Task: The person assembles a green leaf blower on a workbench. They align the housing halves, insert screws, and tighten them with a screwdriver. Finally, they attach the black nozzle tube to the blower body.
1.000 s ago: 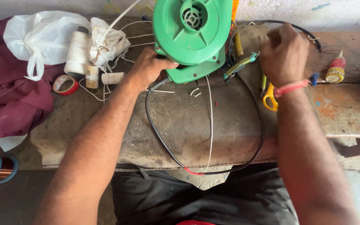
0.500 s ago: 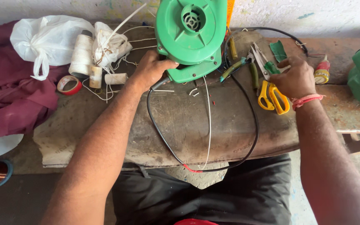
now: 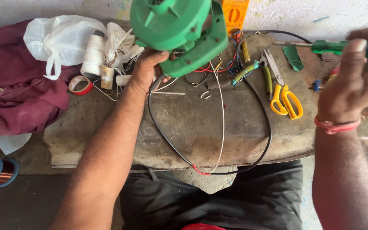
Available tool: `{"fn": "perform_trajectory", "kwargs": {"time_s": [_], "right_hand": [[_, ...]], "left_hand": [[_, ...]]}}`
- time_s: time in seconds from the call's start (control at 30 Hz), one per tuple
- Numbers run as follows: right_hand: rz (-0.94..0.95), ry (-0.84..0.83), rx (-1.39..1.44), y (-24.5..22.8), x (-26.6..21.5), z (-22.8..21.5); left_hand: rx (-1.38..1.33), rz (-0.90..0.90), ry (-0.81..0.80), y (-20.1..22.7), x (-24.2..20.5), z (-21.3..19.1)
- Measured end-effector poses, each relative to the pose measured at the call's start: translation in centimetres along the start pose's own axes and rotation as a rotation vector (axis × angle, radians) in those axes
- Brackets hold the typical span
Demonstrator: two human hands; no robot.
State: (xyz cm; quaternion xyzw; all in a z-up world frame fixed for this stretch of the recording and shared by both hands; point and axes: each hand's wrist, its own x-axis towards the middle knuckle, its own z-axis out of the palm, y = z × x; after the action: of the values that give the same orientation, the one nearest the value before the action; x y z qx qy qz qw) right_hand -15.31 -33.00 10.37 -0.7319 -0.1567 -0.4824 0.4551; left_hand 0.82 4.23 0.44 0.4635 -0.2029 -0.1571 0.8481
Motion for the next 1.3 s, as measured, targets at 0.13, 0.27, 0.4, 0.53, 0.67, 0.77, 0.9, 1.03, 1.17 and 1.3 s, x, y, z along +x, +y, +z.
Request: {"fn": "perform_trajectory", "kwargs": {"time_s": [0.13,0.27,0.4,0.53,0.67,0.77,0.9,1.03,1.17,1.3], "right_hand": [[-0.146,-0.317,-0.371,-0.7,0.8,2.5],[-0.2,-0.792,-0.721,0.9,-1.3,6.7],[-0.135,-1.064,-0.766,2.2,-2.9,8.7],[-0.104,-1.265,-0.844,3.3,-1.8,8.5],[0.007,-1.381,-1.043,3.7,-0.2,6.2],[0.003,-1.388,-1.183,4.0,0.3,4.1],[0.049,-1.175,-1.087,5.4,0.3,1.1],[-0.073,-1.019,-0.863,6.8,-0.6,-0.6],[-0.049,-0.954,-0.889,6.4,-1.3,-0.3],[-0.032,-0.996,-0.941,5.2,-1.6,1.9]], "left_hand": [[-0.133,0.033,0.041,0.8,-0.6,0.1],[-0.173,0.081,-0.069,1.6,-1.3,-0.2],[-0.182,0.094,-0.004,1.5,-1.1,-0.2],[-0.13,0.051,0.033,1.0,-0.9,-0.5],[-0.065,0.046,0.043,0.8,-0.4,-0.4],[-0.018,0.038,0.083,0.6,-0.6,-0.3],[0.038,0.058,0.085,0.7,-0.4,0.2],[0.066,0.031,0.087,0.8,-0.6,0.6],[0.101,0.043,0.099,0.9,-0.6,0.6],[0.172,0.012,0.064,0.4,-0.4,0.3]]}}
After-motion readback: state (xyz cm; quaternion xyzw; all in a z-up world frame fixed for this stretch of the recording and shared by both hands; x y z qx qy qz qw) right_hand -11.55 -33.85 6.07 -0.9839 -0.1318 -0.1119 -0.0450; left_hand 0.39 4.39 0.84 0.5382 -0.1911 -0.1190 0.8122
